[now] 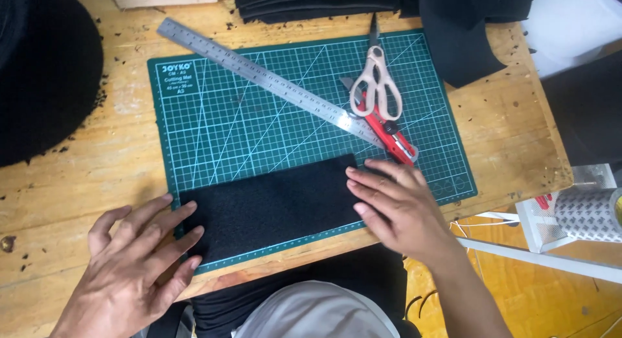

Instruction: The person uses a metal ruler and a red utility knife to cut a straight line on a piece of black fabric placed on a green cutting mat. They then use scissors to trim the edges of the cut fabric piece, holding it in their hands to refine the shape.

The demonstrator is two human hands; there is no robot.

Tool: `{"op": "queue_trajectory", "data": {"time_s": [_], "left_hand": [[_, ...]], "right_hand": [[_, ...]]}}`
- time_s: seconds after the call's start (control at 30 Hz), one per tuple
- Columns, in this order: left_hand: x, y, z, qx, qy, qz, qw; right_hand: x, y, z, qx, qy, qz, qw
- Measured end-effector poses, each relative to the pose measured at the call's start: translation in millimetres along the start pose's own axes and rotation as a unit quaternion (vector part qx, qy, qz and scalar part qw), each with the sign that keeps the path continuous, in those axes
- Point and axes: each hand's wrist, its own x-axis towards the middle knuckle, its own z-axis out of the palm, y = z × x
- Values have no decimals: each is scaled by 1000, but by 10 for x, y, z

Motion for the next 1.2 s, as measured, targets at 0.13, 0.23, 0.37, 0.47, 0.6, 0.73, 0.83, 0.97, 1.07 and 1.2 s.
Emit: {"op": "queue_trajectory", "data": {"time_s": [0.13, 0.23, 0.37, 0.47, 0.6, 0.73, 0.83, 0.97, 1.07, 1.2], "left_hand": [[-21, 2, 82, 27, 25, -3, 999], [-87, -40, 178, 47, 46, 15, 998], [-42, 46, 128, 37, 44, -13, 998], [-29, 126, 46, 32, 42, -27, 998], [-40, 222, 7, 25, 53, -52, 997], [-33, 293, -63, 17, 57, -76, 995], [-46, 257, -80, -12, 74, -63, 995], [-52, 183, -189, -71, 61, -51, 994], [-80, 50, -248, -93, 25, -28, 995], [-103, -103, -281, -84, -42, -5, 996]], "right_hand": [[-29, -103, 71, -54, 52, 9, 997], [-43, -121, 66, -40, 37, 39, 998], [-42, -99, 65, -34, 56, 33, 997], [-26, -116, 61, -34, 65, 27, 997], [-12, -138, 74, -52, 63, 36, 996], [-23, -158, 89, -43, 55, 28, 997], [-60, -141, 125, -58, 51, 32, 997], [-89, -114, 156, -73, 38, 42, 996], [-115, -106, 177, -65, 28, 52, 996], [-169, -105, 208, -72, 23, 77, 994]]}}
